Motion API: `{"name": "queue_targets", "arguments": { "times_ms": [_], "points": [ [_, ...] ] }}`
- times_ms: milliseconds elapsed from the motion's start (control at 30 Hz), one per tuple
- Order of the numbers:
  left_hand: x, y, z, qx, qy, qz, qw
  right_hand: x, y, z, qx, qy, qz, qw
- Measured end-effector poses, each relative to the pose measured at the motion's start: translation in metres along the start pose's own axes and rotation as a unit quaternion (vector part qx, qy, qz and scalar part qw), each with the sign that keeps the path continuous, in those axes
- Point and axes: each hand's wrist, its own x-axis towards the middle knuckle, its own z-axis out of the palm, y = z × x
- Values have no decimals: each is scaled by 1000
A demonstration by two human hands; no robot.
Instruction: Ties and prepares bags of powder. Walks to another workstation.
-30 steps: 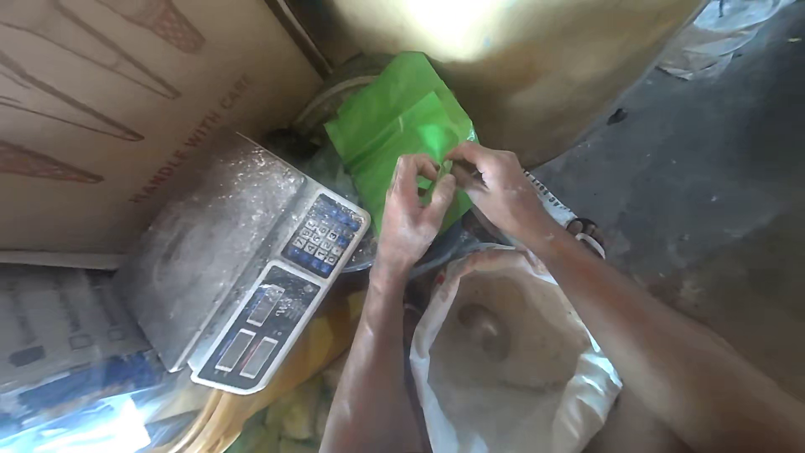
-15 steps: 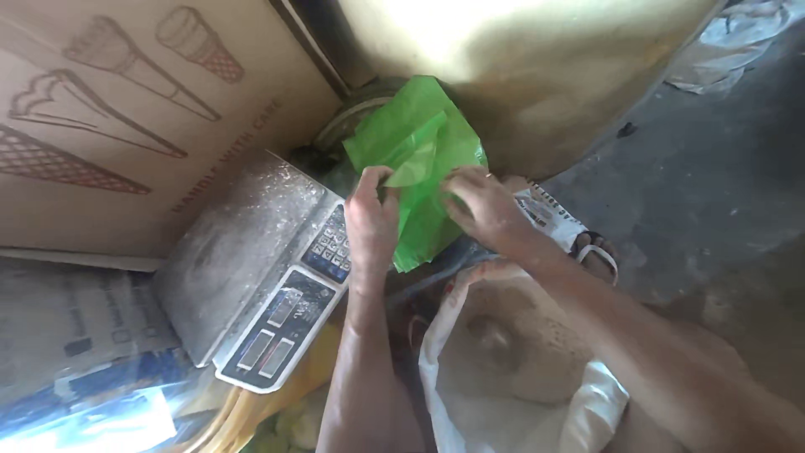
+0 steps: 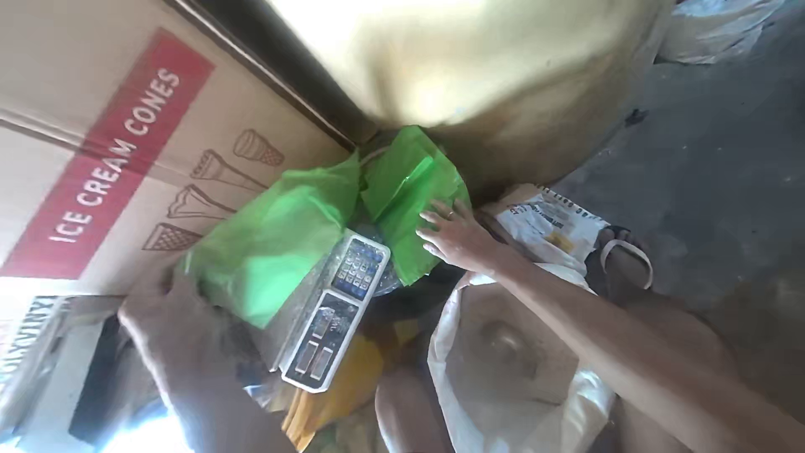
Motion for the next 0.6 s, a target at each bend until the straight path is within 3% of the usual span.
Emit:
{"name": "queue_targets", "arguments": {
  "times_ms": [133, 200, 367, 467, 600],
  "points": [
    [-61, 2, -39, 0, 18, 9, 1000, -2, 0, -1, 19, -7, 2, 1000],
    [-92, -2, -43, -92, 14, -4, 996, -4, -7, -4, 38, 23, -3, 999],
    [-166, 23, -16, -300, -34, -31, 953, -24, -46, -29, 119, 136, -91, 979],
    [-189, 37, -4, -379, -65, -36, 922, -54, -70, -49, 214, 123, -164, 955],
    [-207, 42, 9, -458, -103, -24, 883, -98, -101, -64, 335, 95, -174, 921]
  ]
}}
